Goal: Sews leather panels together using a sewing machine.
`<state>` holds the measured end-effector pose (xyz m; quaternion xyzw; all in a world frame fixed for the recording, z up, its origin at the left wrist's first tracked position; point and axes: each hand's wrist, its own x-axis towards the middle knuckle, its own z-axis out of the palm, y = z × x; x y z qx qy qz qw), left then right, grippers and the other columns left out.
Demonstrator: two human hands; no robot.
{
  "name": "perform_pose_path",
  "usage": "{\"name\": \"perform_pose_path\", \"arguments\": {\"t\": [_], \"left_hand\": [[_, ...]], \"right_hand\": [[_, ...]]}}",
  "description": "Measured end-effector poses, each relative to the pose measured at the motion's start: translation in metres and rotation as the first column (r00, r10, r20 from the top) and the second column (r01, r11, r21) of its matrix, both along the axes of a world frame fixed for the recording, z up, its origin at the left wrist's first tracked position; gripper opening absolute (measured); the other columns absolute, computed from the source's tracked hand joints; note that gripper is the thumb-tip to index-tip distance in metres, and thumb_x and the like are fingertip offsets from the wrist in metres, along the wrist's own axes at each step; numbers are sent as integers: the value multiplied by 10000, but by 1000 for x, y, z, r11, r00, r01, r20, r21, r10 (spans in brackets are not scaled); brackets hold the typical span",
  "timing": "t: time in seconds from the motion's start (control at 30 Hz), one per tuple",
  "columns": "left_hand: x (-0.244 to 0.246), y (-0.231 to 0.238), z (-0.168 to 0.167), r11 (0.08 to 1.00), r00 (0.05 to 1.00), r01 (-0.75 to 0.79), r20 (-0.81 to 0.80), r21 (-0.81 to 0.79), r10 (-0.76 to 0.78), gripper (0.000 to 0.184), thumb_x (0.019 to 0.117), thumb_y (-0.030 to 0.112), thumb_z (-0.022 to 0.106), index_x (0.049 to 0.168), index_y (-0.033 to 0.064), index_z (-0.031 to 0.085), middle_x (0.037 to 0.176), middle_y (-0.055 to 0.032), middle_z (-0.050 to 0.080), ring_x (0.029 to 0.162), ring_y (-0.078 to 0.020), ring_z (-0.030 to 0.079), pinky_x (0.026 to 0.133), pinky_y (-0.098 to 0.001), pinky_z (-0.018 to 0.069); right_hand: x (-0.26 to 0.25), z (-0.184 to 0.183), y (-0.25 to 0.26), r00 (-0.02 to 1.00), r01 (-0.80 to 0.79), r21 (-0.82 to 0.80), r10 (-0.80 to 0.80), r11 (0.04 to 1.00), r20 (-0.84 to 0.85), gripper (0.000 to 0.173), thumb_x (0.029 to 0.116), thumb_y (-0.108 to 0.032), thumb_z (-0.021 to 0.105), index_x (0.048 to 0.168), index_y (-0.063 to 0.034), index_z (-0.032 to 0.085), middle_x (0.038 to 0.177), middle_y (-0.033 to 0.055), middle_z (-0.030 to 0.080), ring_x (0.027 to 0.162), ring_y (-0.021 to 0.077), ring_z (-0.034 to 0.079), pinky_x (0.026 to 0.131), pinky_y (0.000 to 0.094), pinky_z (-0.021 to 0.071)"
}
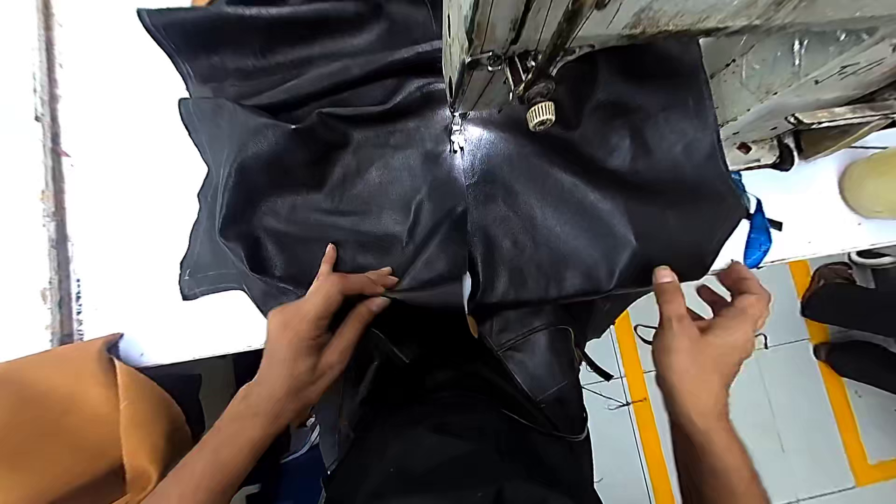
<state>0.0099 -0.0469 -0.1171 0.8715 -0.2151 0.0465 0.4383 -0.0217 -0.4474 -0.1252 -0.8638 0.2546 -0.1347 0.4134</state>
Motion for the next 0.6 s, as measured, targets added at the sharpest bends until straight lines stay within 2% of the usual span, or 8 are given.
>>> {"name": "perform_pose_path", "arguments": {"t": [0.03,0.07,0.1,0.17,0.3,0.5,0.57,0.6], "left_hand": [[4,4,6,997,998,-35,-53,-67,32,143,1046,202,574,1144,131,650,1155,43,760,1185,-150,691,1211,-555,390],[7,7,9,991,994,-64,-99,-119,53,135,1051,204,559,1163,150,614,1116,70,758,1149,-129,697,1207,-522,397],[10,10,10,983,988,-91,-138,-161,69,139,1050,197,553,1175,156,598,1039,91,749,1098,-96,696,1204,-475,396],[14,14,9,966,975,-121,-209,-229,72,142,1045,160,541,1182,149,578,914,95,711,1030,-63,681,1182,-399,411],[18,17,3,961,963,-97,-267,-261,25,148,1040,124,519,1178,145,567,872,94,695,1011,-55,667,1191,-389,375],[17,14,5,970,960,-46,-278,-238,-22,132,1047,99,521,1177,101,547,790,86,647,830,-19,639,1143,-399,406],[17,16,7,972,955,-48,-297,-231,-24,135,1048,107,523,1181,112,548,790,96,639,802,-13,631,1045,-329,476],[18,16,7,974,955,-45,-296,-222,-23,134,1048,120,525,1179,131,547,803,115,634,798,4,629,973,-272,515]], "right_hand": [[7,-9,-18,997,64,22,-63,998,-48,865,939,-446,713,1550,4,298,1426,264,499,1207,319,587,941,505,521],[13,-15,-28,989,119,59,-113,991,-95,901,914,-435,753,1561,-50,257,1316,217,572,1088,262,648,891,468,558],[17,-18,-32,983,151,111,-137,982,-120,867,897,-380,789,1530,-87,274,1147,138,619,917,178,673,799,400,588],[20,-12,-34,981,161,198,-136,967,-137,723,884,-238,818,1424,-65,369,1038,88,638,815,131,678,740,357,607],[27,20,-29,1000,-1,51,2,999,-16,509,853,-156,826,1255,-19,545,1068,54,672,951,86,674,874,341,585],[46,18,-47,997,-56,-219,41,974,-69,589,892,-311,791,1311,-13,502,1190,160,660,1101,201,658,978,441,519],[44,23,-32,997,-36,-326,9,945,-82,719,901,-358,767,1412,9,418,1293,248,608,1204,321,614,1030,515,473],[39,28,-25,999,-40,-385,27,922,-40,776,904,-383,754,1457,15,382,1364,261,548,1255,334,565,1064,489,448]]}}
